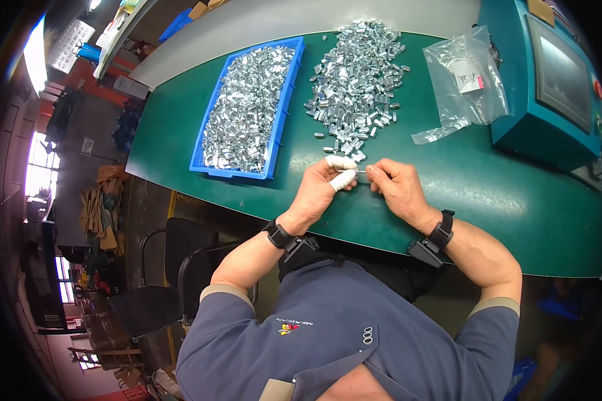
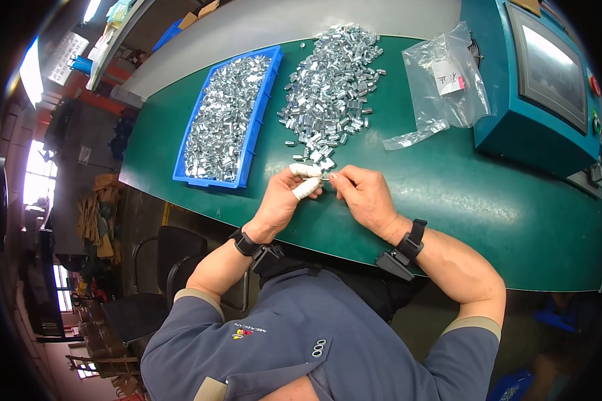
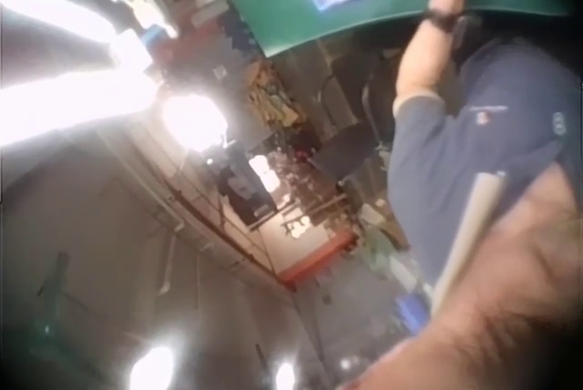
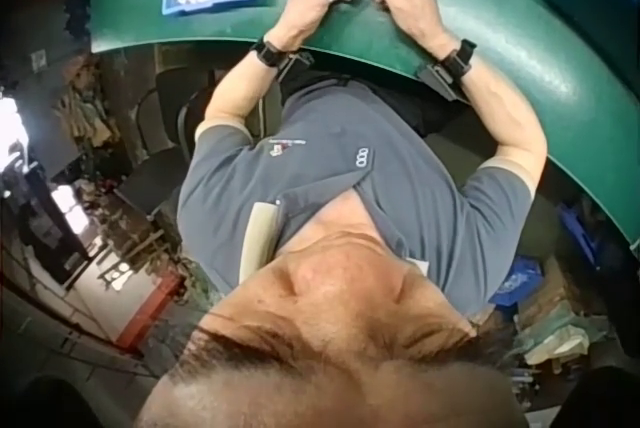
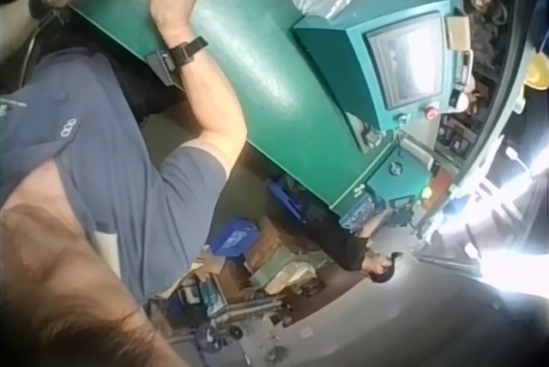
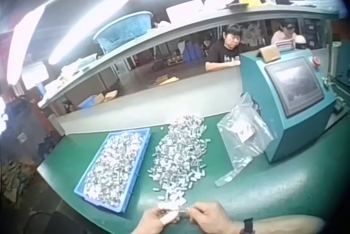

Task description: The person picks up a metal pin and a metal clip, slides the clip onto the pin, and places the assembled unit into a plastic bag. They repeat this process several times before moving the bag aside on the table.

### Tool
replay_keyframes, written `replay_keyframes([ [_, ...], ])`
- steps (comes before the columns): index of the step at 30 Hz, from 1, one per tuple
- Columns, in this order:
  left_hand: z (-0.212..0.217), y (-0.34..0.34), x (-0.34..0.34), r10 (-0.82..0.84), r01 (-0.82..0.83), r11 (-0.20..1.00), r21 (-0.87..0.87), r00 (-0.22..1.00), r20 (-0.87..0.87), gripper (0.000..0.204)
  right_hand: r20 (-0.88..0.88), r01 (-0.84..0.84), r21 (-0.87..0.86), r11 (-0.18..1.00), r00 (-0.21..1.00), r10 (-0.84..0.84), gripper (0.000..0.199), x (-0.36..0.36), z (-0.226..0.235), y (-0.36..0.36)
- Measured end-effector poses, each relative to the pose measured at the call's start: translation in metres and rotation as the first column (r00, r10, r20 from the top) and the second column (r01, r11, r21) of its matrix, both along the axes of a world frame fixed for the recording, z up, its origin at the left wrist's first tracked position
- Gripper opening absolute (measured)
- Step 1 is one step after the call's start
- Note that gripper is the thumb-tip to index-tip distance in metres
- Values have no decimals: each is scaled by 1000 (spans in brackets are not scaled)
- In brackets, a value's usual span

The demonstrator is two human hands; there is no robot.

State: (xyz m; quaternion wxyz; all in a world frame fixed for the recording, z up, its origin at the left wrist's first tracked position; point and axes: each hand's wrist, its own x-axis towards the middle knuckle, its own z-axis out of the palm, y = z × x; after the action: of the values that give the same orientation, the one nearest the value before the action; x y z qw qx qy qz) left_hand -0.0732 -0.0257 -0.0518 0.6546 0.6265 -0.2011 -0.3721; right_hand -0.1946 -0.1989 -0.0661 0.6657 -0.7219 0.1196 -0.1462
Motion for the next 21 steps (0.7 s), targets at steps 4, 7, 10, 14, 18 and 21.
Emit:
replay_keyframes([
  [4,-3,-2,-2,18,-17,999,27,1000,-11,17,12,39,28,999,999,-40,31,1,2,2],
  [7,1,-2,0,22,-22,1000,17,1000,12,17,-46,-9,26,1000,999,10,29,1,-1,0],
  [10,12,4,10,-29,26,999,23,990,139,16,70,27,112,993,997,-35,28,0,-2,4],
  [14,42,16,58,108,-148,985,86,926,361,14,43,101,188,977,993,-111,28,1,-4,-6],
  [18,70,39,153,207,-371,926,73,660,722,24,54,57,145,988,996,-65,28,3,2,-1],
  [21,89,36,177,61,-553,833,29,144,988,33,47,71,175,982,996,-81,28,4,0,-3],
])
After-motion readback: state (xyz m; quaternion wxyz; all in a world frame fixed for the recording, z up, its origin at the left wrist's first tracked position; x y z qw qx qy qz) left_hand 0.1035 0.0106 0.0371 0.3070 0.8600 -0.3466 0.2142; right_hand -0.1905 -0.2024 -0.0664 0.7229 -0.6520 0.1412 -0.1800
